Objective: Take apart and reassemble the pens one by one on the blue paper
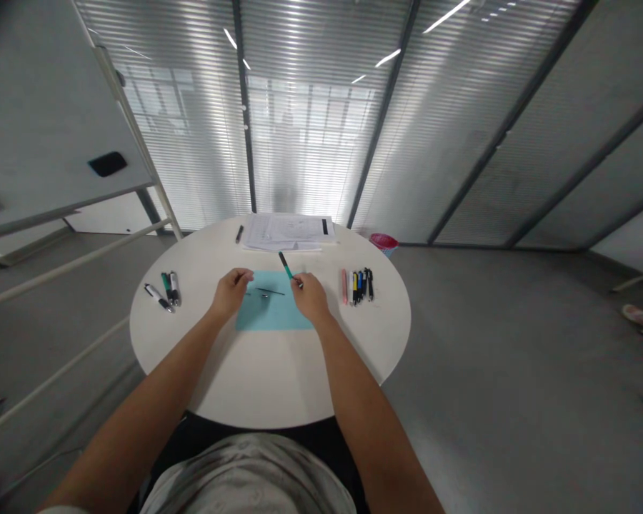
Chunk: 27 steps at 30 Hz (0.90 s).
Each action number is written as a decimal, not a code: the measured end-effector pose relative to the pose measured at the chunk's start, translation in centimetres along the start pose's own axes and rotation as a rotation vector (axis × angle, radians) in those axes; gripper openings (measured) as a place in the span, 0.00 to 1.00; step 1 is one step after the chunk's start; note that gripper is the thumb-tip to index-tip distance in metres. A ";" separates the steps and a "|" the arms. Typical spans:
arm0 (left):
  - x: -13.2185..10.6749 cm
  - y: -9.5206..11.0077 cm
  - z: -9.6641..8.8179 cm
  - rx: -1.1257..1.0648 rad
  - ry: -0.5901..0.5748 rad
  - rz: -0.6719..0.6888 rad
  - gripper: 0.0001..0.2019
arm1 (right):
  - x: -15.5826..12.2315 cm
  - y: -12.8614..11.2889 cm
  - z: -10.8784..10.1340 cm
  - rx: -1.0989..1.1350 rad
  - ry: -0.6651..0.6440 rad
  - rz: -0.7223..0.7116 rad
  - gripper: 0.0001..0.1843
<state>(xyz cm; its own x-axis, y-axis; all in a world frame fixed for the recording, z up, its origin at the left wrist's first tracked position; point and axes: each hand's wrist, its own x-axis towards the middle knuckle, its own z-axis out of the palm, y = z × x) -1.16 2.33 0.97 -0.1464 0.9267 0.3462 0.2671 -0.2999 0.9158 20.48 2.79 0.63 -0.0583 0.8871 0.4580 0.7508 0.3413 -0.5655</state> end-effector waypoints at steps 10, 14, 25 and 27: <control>0.0 0.8 -0.1 -0.394 0.101 -0.214 0.16 | -0.6 -1.0 -0.7 0.219 -0.188 -0.086 0.11; 0.0 1.0 -0.2 -0.458 0.140 -0.210 0.17 | -0.8 -1.2 -0.5 0.258 -0.227 -0.117 0.10; 0.0 0.9 0.2 -0.558 0.109 -0.204 0.15 | -0.9 -1.3 -0.2 0.269 -0.236 -0.163 0.10; 0.1 0.9 0.3 -0.605 0.106 -0.198 0.14 | -0.9 -1.2 -0.2 0.257 -0.225 -0.169 0.10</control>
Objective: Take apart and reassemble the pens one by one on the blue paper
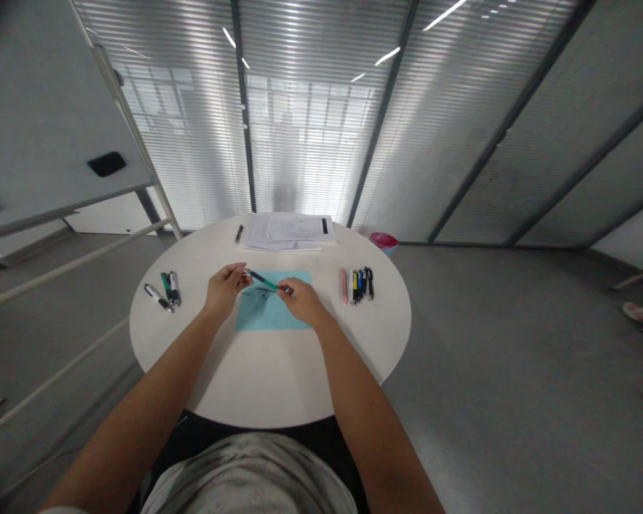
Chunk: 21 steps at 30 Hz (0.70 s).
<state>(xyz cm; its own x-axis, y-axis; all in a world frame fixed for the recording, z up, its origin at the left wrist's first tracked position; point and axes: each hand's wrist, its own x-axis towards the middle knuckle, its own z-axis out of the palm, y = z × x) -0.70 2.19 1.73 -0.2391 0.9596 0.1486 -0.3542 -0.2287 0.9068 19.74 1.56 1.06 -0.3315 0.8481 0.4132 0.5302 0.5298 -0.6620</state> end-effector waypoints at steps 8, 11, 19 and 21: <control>0.0 0.0 0.1 -0.024 0.007 -0.012 0.12 | 0.0 0.0 -0.1 -0.036 0.001 -0.020 0.09; 0.0 0.0 0.0 -0.021 0.014 -0.015 0.12 | 0.0 -0.1 -0.2 -0.045 -0.001 -0.018 0.09; -0.1 0.1 0.2 0.003 0.029 -0.028 0.13 | 0.0 -0.4 -0.2 -0.042 0.006 -0.016 0.09; -0.1 0.1 0.2 0.014 0.025 -0.029 0.13 | 0.0 -0.3 -0.2 -0.031 0.007 -0.009 0.09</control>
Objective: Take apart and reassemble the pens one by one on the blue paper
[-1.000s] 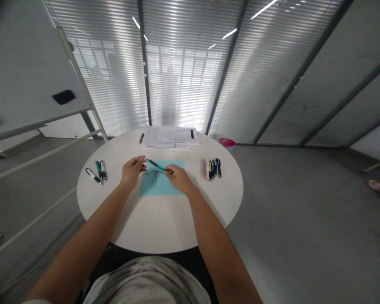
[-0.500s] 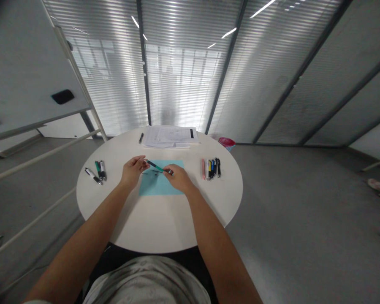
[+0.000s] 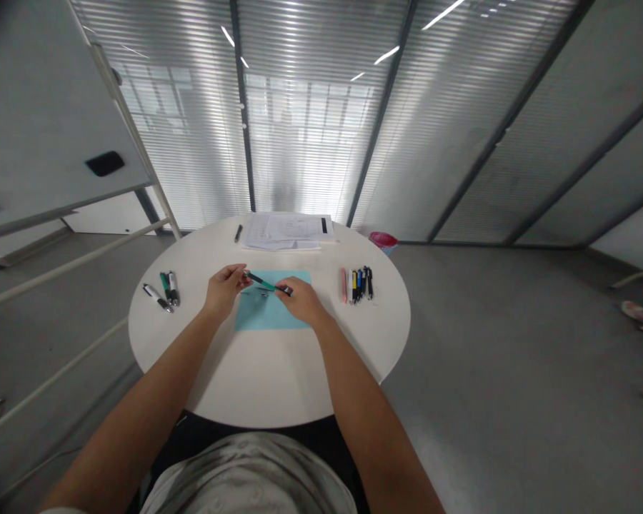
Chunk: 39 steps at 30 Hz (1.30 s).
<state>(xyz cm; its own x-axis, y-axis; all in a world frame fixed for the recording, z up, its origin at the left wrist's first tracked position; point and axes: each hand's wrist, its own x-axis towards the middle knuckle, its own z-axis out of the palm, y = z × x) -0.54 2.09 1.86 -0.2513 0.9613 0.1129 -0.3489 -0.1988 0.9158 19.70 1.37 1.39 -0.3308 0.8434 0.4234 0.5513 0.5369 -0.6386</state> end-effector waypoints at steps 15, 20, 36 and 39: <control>0.0 -0.1 -0.1 0.153 -0.037 0.015 0.17 | 0.2 0.7 0.4 0.003 0.026 -0.025 0.08; -0.4 0.2 -0.1 0.219 -0.081 0.015 0.23 | 0.2 0.3 0.4 0.023 0.042 -0.010 0.09; -0.2 -0.3 -1.1 0.672 -0.141 0.251 0.15 | 1.3 1.2 1.2 0.549 0.231 0.217 0.15; -0.5 -0.4 -1.0 0.841 -0.154 0.349 0.13 | 1.3 1.3 1.1 0.493 0.281 0.214 0.16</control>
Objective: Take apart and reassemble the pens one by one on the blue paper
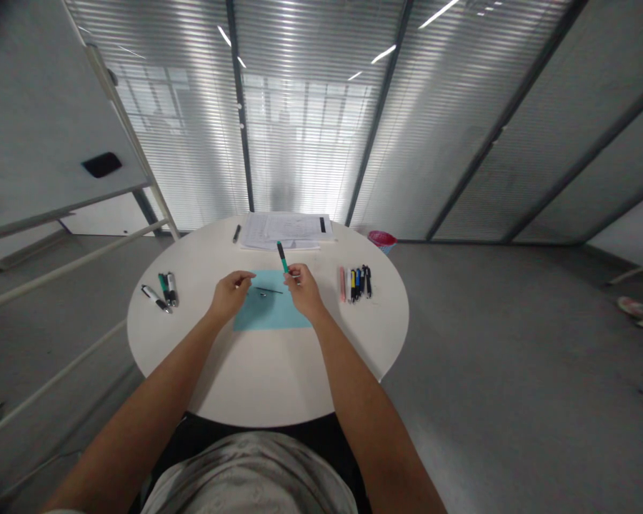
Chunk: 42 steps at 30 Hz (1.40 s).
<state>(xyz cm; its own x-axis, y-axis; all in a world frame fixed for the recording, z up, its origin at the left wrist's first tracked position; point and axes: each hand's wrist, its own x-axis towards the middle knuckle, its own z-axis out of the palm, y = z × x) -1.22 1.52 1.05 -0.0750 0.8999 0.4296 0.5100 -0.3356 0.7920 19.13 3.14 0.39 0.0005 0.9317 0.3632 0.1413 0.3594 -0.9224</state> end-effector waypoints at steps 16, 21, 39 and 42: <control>-0.5 -0.2 0.2 0.400 -0.143 0.172 0.15 | -0.3 -0.8 -0.5 -0.429 0.037 -0.071 0.09; -0.4 0.1 0.3 0.371 -0.118 0.115 0.14 | -0.3 -0.4 -0.7 -0.613 0.019 -0.061 0.07; -0.3 0.8 0.0 0.338 -0.084 0.016 0.13 | -1.5 -1.4 -0.1 -1.050 -0.213 0.014 0.06; -0.2 0.6 0.0 0.341 -0.081 0.010 0.13 | -1.6 -1.5 -0.1 -1.041 -0.219 -0.001 0.07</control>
<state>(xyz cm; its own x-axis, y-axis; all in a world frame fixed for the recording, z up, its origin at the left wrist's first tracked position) -0.87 1.11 1.41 -0.0071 0.9208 0.3900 0.7680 -0.2448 0.5918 18.99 1.14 1.21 -0.1639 0.9577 0.2365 0.9186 0.2356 -0.3172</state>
